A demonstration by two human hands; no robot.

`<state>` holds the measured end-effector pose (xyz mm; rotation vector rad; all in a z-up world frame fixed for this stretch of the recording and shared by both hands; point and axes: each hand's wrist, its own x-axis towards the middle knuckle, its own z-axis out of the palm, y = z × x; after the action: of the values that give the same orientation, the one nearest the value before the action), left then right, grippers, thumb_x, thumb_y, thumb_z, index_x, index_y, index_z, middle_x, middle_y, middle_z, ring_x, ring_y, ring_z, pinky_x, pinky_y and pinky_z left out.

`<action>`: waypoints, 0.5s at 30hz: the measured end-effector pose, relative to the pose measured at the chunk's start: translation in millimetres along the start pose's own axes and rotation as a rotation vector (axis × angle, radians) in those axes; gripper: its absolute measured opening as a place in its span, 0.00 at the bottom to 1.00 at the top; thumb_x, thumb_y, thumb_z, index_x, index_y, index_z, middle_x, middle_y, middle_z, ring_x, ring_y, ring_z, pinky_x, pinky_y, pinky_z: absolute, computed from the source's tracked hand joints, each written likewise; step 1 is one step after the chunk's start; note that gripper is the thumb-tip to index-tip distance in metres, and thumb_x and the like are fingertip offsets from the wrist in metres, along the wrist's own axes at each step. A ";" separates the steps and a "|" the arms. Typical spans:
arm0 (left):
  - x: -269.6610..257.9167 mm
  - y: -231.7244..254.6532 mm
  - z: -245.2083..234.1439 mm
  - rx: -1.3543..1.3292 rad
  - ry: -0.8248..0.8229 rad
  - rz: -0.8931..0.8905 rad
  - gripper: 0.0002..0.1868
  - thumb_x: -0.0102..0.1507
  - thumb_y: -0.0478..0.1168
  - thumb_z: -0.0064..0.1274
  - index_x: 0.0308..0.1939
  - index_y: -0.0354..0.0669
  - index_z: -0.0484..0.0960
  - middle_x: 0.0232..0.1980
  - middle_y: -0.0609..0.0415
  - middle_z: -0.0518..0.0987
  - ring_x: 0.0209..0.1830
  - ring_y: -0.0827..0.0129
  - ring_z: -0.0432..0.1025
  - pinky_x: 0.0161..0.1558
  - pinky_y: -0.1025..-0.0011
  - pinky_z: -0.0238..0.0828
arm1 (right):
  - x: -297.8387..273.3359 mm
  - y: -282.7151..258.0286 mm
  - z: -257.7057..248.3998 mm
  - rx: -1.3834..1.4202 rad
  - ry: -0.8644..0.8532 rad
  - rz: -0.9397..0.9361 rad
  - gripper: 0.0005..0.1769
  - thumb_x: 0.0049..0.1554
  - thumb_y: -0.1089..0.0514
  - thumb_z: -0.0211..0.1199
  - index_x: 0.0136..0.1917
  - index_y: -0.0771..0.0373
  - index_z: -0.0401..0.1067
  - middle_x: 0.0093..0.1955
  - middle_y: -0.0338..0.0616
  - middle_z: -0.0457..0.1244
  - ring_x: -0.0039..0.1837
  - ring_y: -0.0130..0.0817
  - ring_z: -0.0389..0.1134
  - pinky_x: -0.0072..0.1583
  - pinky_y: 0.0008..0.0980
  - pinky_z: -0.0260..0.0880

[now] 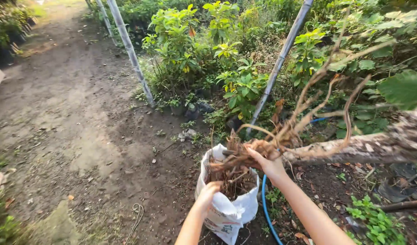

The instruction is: Gathering dried sticks, roots, and garden debris and placing them into a collection bag.

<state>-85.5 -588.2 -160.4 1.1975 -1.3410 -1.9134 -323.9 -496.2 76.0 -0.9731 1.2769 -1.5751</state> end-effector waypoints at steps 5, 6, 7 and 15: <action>44.5 -27.3 -21.5 0.831 0.340 -0.189 0.20 0.62 0.55 0.50 0.58 0.78 0.85 0.61 0.52 0.81 0.72 0.63 0.64 0.75 0.55 0.50 | 16.0 82.1 -29.9 -0.156 0.233 0.125 0.16 0.56 0.53 0.68 0.57 0.58 0.77 0.53 0.38 0.71 0.53 0.30 0.72 0.47 0.35 0.73; 41.9 -15.6 -18.7 0.816 0.376 -0.316 0.20 0.63 0.56 0.52 0.59 0.77 0.84 0.69 0.52 0.70 0.75 0.57 0.57 0.73 0.55 0.53 | 15.6 97.3 -32.7 -0.126 0.279 0.182 0.16 0.55 0.53 0.68 0.56 0.58 0.77 0.54 0.38 0.71 0.53 0.29 0.73 0.49 0.34 0.76; 42.5 -0.1 -16.8 0.798 0.420 -0.439 0.19 0.63 0.56 0.54 0.59 0.77 0.82 0.76 0.53 0.59 0.78 0.53 0.50 0.71 0.53 0.56 | 20.0 110.5 -35.0 -0.095 0.323 0.235 0.16 0.55 0.53 0.68 0.55 0.57 0.77 0.54 0.37 0.71 0.54 0.29 0.74 0.51 0.34 0.79; 137.7 -80.8 -65.0 0.884 0.400 -0.270 0.34 0.61 0.51 0.55 0.71 0.65 0.64 0.81 0.41 0.50 0.74 0.49 0.61 0.70 0.58 0.64 | 60.4 235.4 -21.9 -0.345 0.288 0.050 0.10 0.56 0.56 0.67 0.49 0.61 0.78 0.54 0.43 0.73 0.55 0.30 0.72 0.55 0.33 0.73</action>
<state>-88.7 -697.5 -293.6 2.1235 -1.9155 -1.0917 -329.6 -570.7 -156.3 -0.9337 1.8040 -1.5239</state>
